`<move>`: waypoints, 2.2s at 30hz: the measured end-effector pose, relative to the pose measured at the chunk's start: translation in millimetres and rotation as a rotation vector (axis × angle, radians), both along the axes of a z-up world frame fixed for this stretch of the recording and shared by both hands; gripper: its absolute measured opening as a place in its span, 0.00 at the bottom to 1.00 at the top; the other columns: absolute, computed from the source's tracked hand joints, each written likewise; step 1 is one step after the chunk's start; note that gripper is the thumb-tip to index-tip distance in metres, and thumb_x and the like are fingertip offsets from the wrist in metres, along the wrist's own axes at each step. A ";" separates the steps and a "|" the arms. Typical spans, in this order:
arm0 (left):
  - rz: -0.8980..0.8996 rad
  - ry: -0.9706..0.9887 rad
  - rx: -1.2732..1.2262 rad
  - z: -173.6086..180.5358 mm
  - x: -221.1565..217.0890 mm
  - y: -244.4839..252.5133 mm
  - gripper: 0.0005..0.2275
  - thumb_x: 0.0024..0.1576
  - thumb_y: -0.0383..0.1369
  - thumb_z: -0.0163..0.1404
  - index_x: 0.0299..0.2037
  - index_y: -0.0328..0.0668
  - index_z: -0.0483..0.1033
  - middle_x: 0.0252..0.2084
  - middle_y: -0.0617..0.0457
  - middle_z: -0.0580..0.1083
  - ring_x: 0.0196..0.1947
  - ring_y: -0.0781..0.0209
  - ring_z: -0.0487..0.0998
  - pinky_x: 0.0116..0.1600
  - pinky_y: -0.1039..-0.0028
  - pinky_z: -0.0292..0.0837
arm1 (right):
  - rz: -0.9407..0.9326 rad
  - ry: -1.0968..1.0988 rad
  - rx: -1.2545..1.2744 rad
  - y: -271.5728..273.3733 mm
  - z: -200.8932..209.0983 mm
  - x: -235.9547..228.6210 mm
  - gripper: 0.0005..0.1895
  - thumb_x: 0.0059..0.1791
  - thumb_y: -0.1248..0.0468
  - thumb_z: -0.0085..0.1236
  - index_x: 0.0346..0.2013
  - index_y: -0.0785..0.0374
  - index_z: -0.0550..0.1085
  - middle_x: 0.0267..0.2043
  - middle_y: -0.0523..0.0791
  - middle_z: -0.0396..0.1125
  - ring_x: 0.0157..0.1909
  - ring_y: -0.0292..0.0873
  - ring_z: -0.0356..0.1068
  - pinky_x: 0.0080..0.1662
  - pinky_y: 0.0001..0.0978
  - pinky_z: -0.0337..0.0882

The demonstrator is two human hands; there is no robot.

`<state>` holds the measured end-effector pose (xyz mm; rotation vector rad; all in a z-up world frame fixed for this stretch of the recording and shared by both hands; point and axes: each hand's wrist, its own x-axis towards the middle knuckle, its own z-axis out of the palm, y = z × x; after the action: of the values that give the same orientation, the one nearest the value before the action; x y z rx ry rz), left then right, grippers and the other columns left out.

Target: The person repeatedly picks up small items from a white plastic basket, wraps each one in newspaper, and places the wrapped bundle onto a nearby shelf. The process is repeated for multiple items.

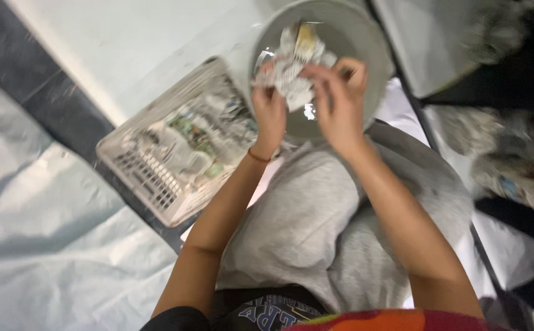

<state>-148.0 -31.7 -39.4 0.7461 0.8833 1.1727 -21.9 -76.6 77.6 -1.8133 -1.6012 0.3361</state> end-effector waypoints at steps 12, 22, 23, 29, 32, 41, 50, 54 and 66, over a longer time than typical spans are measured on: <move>0.235 0.125 -0.470 -130.4 -174.4 -58.9 0.18 0.65 0.36 0.56 0.57 0.27 0.71 0.51 0.39 0.72 0.40 0.62 0.75 0.42 0.73 0.73 | 0.855 -0.315 -0.642 29.0 -155.0 -162.2 0.19 0.46 0.68 0.50 0.51 0.65 0.76 0.68 0.49 0.60 0.74 0.55 0.47 0.66 0.50 0.54; 0.332 0.561 -0.188 -276.2 -148.2 35.3 0.25 0.56 0.34 0.64 0.60 0.32 0.68 0.63 0.38 0.68 0.65 0.45 0.68 0.70 0.61 0.63 | 0.583 -0.390 -0.682 47.2 -295.2 -168.2 0.33 0.47 0.67 0.46 0.68 0.72 0.60 0.75 0.58 0.48 0.78 0.56 0.42 0.68 0.42 0.56; 0.328 0.635 -0.106 -281.4 -149.3 39.1 0.24 0.57 0.34 0.64 0.59 0.30 0.70 0.64 0.38 0.70 0.67 0.44 0.69 0.71 0.60 0.62 | 0.607 -0.416 -0.736 50.5 -302.7 -164.6 0.34 0.47 0.67 0.47 0.69 0.71 0.59 0.76 0.58 0.47 0.79 0.56 0.42 0.69 0.43 0.55; 0.178 1.129 -0.241 -248.0 -141.5 52.4 0.20 0.55 0.36 0.61 0.58 0.48 0.76 0.61 0.48 0.74 0.57 0.47 0.78 0.59 0.62 0.75 | 0.598 -0.670 -0.610 49.1 -355.2 -166.3 0.39 0.51 0.63 0.52 0.75 0.65 0.51 0.79 0.56 0.40 0.80 0.56 0.41 0.74 0.46 0.47; 0.080 1.248 -0.368 -216.9 -131.4 63.7 0.18 0.57 0.36 0.58 0.58 0.54 0.75 0.61 0.48 0.72 0.52 0.46 0.79 0.49 0.59 0.77 | 0.386 -0.267 -0.856 45.9 -370.4 -168.6 0.44 0.51 0.60 0.50 0.77 0.65 0.43 0.80 0.52 0.36 0.79 0.54 0.40 0.74 0.43 0.45; 0.306 1.353 -0.372 -229.4 -132.3 60.0 0.27 0.45 0.44 0.69 0.43 0.32 0.69 0.52 0.39 0.66 0.50 0.42 0.72 0.52 0.58 0.72 | 0.507 -0.459 -0.758 38.1 -398.9 -169.9 0.36 0.54 0.61 0.46 0.76 0.67 0.49 0.81 0.54 0.35 0.81 0.54 0.35 0.75 0.45 0.43; 0.219 1.139 -0.557 -260.9 -138.6 65.0 0.37 0.43 0.48 0.68 0.53 0.32 0.61 0.55 0.36 0.63 0.53 0.39 0.70 0.56 0.57 0.71 | 0.506 -0.382 -1.016 47.6 -336.4 -187.2 0.32 0.51 0.64 0.45 0.70 0.70 0.57 0.79 0.54 0.38 0.78 0.55 0.42 0.69 0.44 0.55; 0.258 1.175 -0.433 -234.2 -139.9 56.4 0.38 0.45 0.50 0.70 0.55 0.32 0.63 0.57 0.36 0.61 0.58 0.39 0.65 0.61 0.54 0.63 | 0.754 -0.580 -1.114 56.0 -242.2 -173.0 0.20 0.58 0.65 0.42 0.64 0.65 0.73 0.76 0.55 0.58 0.76 0.53 0.60 0.71 0.44 0.65; 0.271 0.770 0.502 25.0 11.6 -17.7 0.14 0.59 0.25 0.53 0.55 0.43 0.70 0.60 0.48 0.66 0.65 0.46 0.64 0.72 0.59 0.55 | 0.186 0.039 -0.314 45.5 -4.7 22.6 0.18 0.51 0.71 0.52 0.56 0.60 0.76 0.50 0.51 0.74 0.47 0.50 0.76 0.47 0.41 0.74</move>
<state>-136.4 -49.4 -14.3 1.5894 1.3689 1.3847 0.8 -31.1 72.8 -1.8724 -1.7719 0.7397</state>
